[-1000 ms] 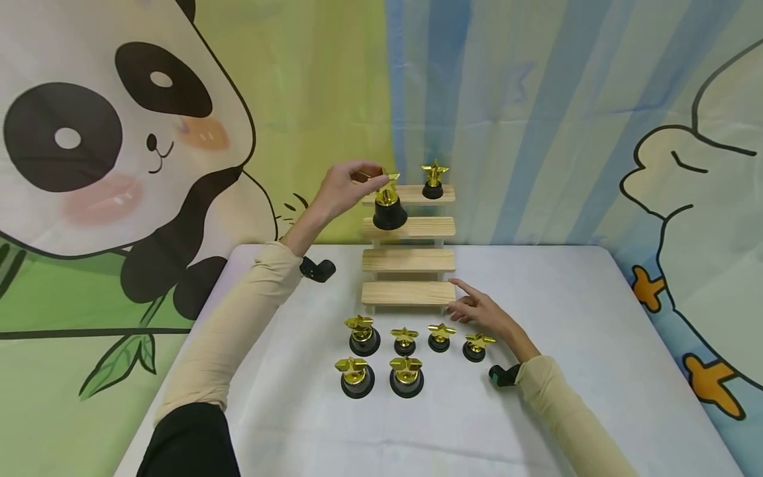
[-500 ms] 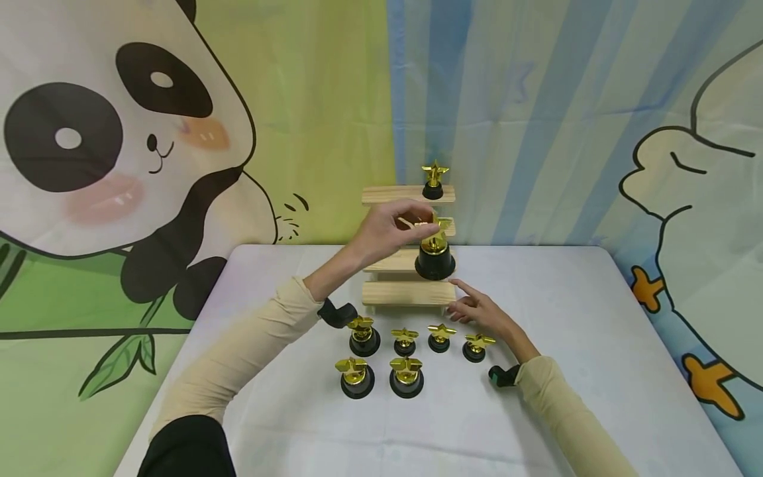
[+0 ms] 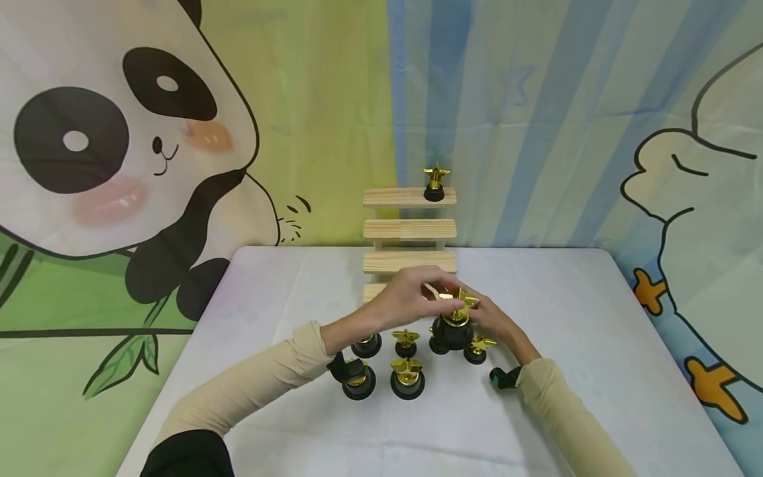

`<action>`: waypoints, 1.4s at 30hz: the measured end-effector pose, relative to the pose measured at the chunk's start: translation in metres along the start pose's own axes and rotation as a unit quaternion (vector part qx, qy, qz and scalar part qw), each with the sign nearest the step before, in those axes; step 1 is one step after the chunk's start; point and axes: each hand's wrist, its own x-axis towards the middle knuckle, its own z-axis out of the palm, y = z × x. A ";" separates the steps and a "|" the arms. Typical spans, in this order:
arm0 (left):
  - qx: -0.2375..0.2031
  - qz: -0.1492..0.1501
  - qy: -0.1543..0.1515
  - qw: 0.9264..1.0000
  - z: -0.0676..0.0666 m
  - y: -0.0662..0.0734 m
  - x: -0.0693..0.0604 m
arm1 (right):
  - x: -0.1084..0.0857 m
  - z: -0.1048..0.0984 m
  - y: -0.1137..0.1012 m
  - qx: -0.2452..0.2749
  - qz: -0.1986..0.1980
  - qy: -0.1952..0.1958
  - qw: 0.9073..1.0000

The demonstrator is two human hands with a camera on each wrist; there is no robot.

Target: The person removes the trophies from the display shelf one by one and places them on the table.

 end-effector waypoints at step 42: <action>0.187 0.008 -0.185 0.965 0.061 -0.033 -0.030 | -0.006 0.000 -0.030 0.029 0.020 -0.031 0.999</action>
